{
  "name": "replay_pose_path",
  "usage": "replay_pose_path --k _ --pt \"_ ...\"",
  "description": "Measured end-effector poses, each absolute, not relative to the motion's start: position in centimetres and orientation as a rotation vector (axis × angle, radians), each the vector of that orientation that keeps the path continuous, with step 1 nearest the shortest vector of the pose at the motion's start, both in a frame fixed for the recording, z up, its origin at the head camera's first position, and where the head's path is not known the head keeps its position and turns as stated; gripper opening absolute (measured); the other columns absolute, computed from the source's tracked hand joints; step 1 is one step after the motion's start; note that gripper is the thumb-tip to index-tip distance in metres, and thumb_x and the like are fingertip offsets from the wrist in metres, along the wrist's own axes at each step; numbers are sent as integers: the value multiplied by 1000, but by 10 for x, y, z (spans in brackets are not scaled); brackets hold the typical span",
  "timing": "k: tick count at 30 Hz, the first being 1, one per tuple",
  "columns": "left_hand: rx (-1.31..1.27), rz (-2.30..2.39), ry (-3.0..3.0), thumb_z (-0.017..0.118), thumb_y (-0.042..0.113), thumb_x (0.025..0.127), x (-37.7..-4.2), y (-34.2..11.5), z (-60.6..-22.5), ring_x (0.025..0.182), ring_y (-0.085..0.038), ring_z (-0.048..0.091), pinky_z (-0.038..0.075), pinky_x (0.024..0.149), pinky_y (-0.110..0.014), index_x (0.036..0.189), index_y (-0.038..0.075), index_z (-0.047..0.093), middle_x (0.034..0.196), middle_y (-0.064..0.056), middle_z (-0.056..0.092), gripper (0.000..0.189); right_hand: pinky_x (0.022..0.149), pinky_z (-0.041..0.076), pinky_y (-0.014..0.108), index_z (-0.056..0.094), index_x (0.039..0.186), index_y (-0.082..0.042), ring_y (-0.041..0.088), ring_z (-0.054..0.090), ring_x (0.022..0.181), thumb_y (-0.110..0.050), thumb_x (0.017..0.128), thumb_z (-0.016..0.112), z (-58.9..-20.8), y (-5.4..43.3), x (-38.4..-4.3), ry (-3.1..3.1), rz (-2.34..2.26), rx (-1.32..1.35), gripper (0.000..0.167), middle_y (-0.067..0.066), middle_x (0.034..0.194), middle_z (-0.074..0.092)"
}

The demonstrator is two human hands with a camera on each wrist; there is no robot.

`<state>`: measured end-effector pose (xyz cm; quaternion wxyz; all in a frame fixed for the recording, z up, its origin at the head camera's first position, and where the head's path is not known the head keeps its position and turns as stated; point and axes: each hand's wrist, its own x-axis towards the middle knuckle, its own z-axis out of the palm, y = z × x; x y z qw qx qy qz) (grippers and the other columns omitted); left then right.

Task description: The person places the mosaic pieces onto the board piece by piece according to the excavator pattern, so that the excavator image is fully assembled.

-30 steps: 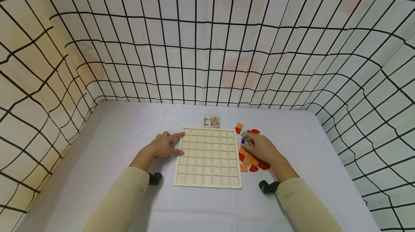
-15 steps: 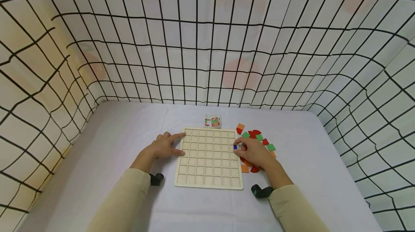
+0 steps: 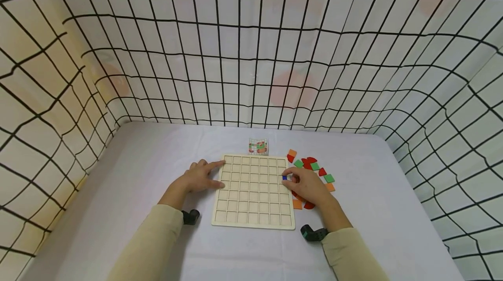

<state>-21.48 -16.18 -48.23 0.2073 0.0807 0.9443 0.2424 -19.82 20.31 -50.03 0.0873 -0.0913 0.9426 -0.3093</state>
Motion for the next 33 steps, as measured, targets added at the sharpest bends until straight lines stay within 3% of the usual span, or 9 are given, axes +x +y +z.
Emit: replay_pose_path --k 33 --pt "200 689 2620 78 52 84 -214 -161 -481 108 -25 44 42 89 -46 156 40 40 129 -9 52 83 53 38 28 71 119 -25 18 51 67 -32 91 76 -496 208 -195 2776 -968 -191 29 1 79 57"
